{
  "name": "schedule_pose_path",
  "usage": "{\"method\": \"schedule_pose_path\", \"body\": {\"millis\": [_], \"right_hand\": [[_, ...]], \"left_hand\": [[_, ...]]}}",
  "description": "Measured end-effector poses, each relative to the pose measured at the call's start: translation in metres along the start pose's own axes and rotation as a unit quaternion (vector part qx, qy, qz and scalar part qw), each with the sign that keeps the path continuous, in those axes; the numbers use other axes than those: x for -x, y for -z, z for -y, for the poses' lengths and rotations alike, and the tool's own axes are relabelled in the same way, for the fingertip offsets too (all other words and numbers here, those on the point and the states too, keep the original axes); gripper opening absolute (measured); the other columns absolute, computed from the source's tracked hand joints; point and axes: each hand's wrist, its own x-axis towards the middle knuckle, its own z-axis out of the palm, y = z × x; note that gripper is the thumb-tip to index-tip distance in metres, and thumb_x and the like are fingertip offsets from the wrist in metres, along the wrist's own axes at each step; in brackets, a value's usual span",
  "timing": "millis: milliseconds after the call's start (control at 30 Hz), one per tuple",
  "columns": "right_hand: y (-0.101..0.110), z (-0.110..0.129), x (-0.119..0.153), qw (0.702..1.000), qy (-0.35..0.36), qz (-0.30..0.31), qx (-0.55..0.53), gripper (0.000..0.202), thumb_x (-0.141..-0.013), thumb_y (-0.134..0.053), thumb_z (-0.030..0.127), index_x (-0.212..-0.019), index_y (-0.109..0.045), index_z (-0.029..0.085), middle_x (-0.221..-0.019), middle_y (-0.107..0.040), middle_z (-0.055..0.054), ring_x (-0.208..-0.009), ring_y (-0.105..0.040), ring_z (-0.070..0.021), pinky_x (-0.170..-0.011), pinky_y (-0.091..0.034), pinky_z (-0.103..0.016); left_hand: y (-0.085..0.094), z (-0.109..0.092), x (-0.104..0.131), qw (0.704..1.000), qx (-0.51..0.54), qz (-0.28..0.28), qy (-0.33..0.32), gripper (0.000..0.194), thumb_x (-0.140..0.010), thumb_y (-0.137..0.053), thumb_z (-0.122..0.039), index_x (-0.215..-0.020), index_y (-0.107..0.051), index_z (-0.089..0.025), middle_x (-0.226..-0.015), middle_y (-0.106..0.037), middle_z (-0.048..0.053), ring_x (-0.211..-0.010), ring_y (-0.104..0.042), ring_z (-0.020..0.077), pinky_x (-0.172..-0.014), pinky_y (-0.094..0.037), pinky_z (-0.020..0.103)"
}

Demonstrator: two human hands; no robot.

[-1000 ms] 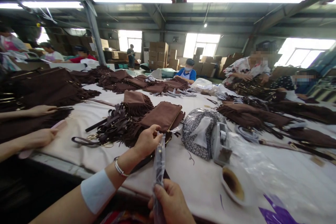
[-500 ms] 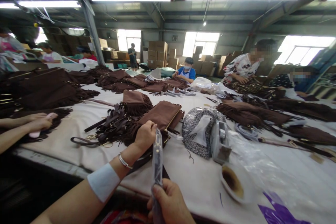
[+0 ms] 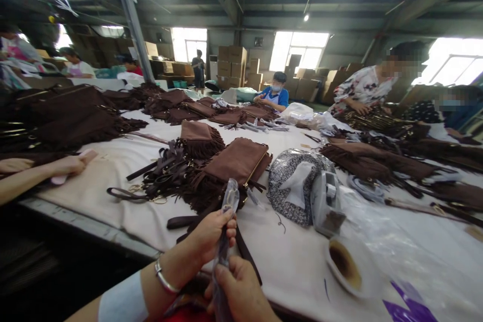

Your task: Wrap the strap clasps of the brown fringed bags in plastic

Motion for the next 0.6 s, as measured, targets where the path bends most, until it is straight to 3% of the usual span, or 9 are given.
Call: {"method": "schedule_pose_path", "body": {"millis": [267,433,500,600], "right_hand": [[-0.011,0.006,-0.007,0.996,-0.009,-0.012,0.093,0.057,-0.069,-0.059,0.073,-0.075,-0.05,0.018,-0.059,-0.067,-0.005,-0.044,-0.061,-0.0139,-0.041,-0.043,-0.021],[-0.014,0.003,-0.012,0.995,-0.023,0.0,0.098,0.059,-0.071,-0.058,0.074,-0.083,-0.054,0.016,-0.057,-0.066,-0.004,-0.045,-0.061,-0.0143,-0.041,-0.04,-0.019],[-0.014,0.001,-0.014,0.995,-0.033,0.008,0.098,0.059,-0.072,-0.059,0.074,-0.083,-0.056,0.016,-0.058,-0.067,-0.004,-0.048,-0.062,-0.0149,-0.044,-0.042,-0.021],[-0.012,-0.004,-0.016,0.995,-0.046,0.019,0.084,0.061,-0.07,-0.06,0.075,-0.078,-0.059,0.015,-0.059,-0.067,-0.005,-0.051,-0.063,-0.0159,-0.048,-0.045,-0.023]], "left_hand": [[0.002,-0.024,-0.025,0.999,-0.025,0.027,-0.012,0.032,-0.084,-0.061,-0.046,-0.08,-0.047,-0.018,-0.056,-0.033,-0.01,-0.039,-0.023,0.0022,-0.039,-0.021,0.015],[0.003,-0.046,-0.037,0.997,-0.043,0.054,-0.028,0.041,-0.078,-0.069,-0.043,-0.066,-0.036,-0.021,-0.048,-0.026,-0.012,-0.037,-0.016,0.0026,-0.036,-0.014,0.017],[0.006,-0.051,-0.035,0.996,-0.041,0.071,-0.025,0.042,-0.075,-0.073,-0.04,-0.065,-0.037,-0.021,-0.047,-0.025,-0.012,-0.037,-0.018,0.0024,-0.037,-0.018,0.017],[0.017,-0.051,-0.025,0.992,0.013,0.124,-0.006,0.036,-0.077,-0.07,-0.048,-0.075,-0.049,-0.018,-0.057,-0.048,-0.005,-0.047,-0.048,0.008,-0.05,-0.043,0.022]]}}
